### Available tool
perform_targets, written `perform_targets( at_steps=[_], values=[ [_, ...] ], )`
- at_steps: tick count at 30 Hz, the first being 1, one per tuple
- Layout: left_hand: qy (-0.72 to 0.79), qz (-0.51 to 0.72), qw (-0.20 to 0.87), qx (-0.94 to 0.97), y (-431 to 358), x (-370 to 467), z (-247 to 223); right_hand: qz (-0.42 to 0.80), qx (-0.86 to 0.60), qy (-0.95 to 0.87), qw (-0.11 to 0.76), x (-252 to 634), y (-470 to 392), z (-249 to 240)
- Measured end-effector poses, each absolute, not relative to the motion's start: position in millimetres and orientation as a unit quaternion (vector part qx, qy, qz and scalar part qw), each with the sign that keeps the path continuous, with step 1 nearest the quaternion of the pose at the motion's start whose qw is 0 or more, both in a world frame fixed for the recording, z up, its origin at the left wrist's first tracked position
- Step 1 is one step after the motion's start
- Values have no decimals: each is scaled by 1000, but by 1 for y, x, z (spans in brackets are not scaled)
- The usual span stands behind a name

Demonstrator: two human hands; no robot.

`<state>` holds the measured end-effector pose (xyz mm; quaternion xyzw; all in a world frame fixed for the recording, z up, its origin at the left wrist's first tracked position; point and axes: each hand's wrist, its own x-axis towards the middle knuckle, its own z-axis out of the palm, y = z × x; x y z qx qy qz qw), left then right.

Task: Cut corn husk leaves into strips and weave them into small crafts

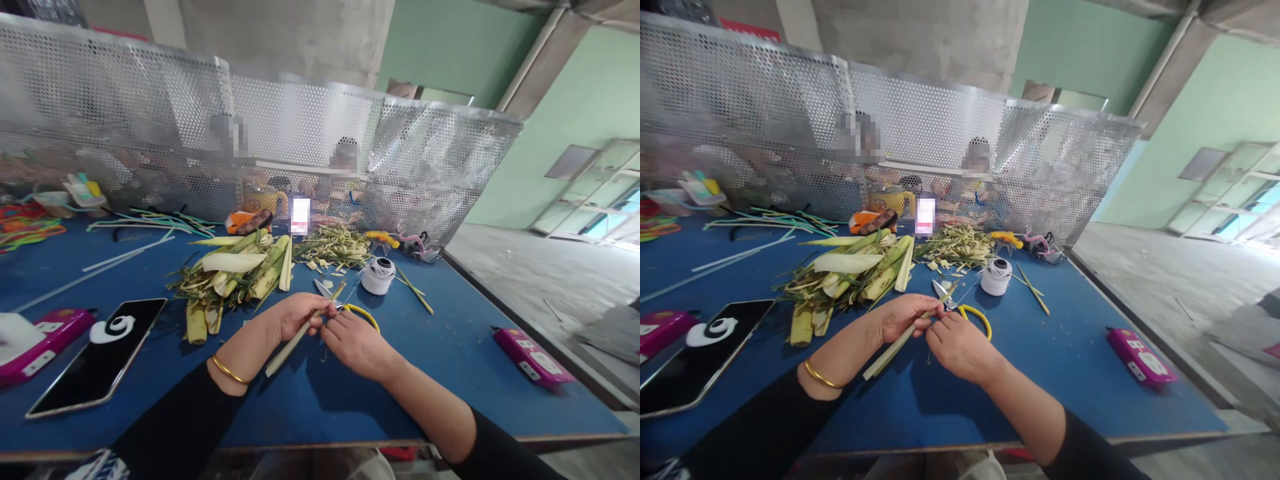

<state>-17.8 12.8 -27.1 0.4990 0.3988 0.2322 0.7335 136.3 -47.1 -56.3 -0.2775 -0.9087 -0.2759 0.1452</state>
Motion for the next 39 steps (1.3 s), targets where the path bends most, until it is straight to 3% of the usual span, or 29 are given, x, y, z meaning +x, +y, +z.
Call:
perform_targets(
  at_steps=[4,7,10,12,16,20,39],
  values=[
    [365,170,850,338,18,-17,-29,-253,-238,-929,128,135,-53,-57],
    [368,225,857,282,21,-20,-30,-169,-243,-944,145,148,-51,-47],
    [381,273,840,275,22,-22,-31,-154,-472,-825,268,172,-31,-26],
    [388,285,830,283,23,-23,-32,-181,-660,-666,298,188,-10,-12],
    [397,292,817,298,26,-24,-34,-119,-770,-612,134,203,26,0],
    [419,306,799,303,29,-25,-37,-86,-780,-617,56,214,37,-3],
    [474,343,744,322,30,-26,-31,58,-665,-742,60,306,24,12]
  ],
)
